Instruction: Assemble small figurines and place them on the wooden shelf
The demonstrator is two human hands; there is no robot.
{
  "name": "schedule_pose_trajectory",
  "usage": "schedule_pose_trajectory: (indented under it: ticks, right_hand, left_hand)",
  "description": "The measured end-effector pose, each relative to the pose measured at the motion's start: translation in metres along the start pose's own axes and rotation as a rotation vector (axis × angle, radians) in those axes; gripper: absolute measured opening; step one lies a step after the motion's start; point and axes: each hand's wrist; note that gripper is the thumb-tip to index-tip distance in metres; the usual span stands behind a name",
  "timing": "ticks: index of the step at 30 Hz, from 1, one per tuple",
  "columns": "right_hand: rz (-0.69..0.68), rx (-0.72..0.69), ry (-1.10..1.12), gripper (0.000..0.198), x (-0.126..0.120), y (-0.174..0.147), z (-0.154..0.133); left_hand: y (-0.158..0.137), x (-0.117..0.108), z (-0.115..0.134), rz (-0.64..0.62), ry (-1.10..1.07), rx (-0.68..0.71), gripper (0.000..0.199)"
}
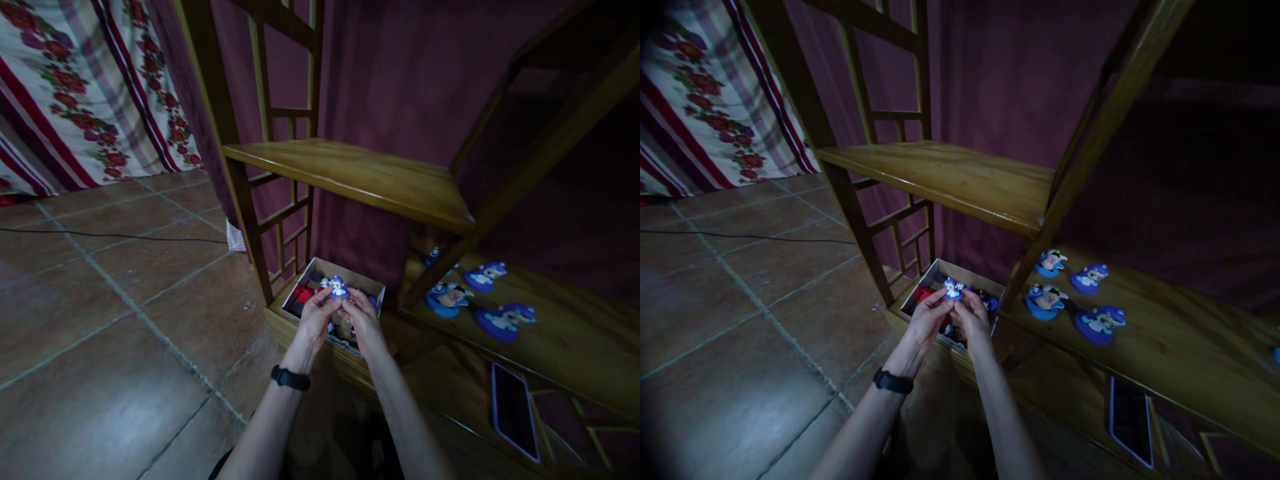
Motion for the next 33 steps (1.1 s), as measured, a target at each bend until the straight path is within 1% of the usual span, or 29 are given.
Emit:
schedule_pose_trajectory:
  ticks: [3,6,10,16,28,33]
  right_hand:
    - [-0.001,0.003,0.042,0.034,-0.0023,0.0009,0.0019]
    - [-0.003,0.047,0.098,0.035,-0.0048,0.0024,0.0039]
    - [-0.003,0.107,0.121,0.036,-0.0051,0.0036,0.0054]
    - [-0.023,0.094,0.08,0.038,-0.0034,0.0032,0.0049]
    - [-0.056,0.12,0.059,0.037,-0.0044,0.0032,0.0064]
    - [-0.08,0.081,0.027,0.039,-0.004,0.0037,0.0068]
  left_hand:
    - [-0.0016,0.0026,0.0009,0.007,0.011,0.0,0.041]
    - [-0.0039,0.0035,0.0019,-0.007,0.01,-0.031,0.036]
    - [-0.004,0.0012,0.0005,0.008,0.029,0.005,0.038]
    - [-0.0007,-0.0014,0.0001,-0.005,0.015,0.029,0.043]
    - [-0.0021,-0.0019,0.0051,0.019,0.0,0.012,0.037]
    - [-0.0011,-0.0032,0.0055,-0.008,-0.008,0.005,0.038]
Point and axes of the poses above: each hand's wrist, its own y-axis towards the middle knuckle, its own x-axis out of the palm, z = x × y, and after that the axes turned 11 degrees about -y, right-handed
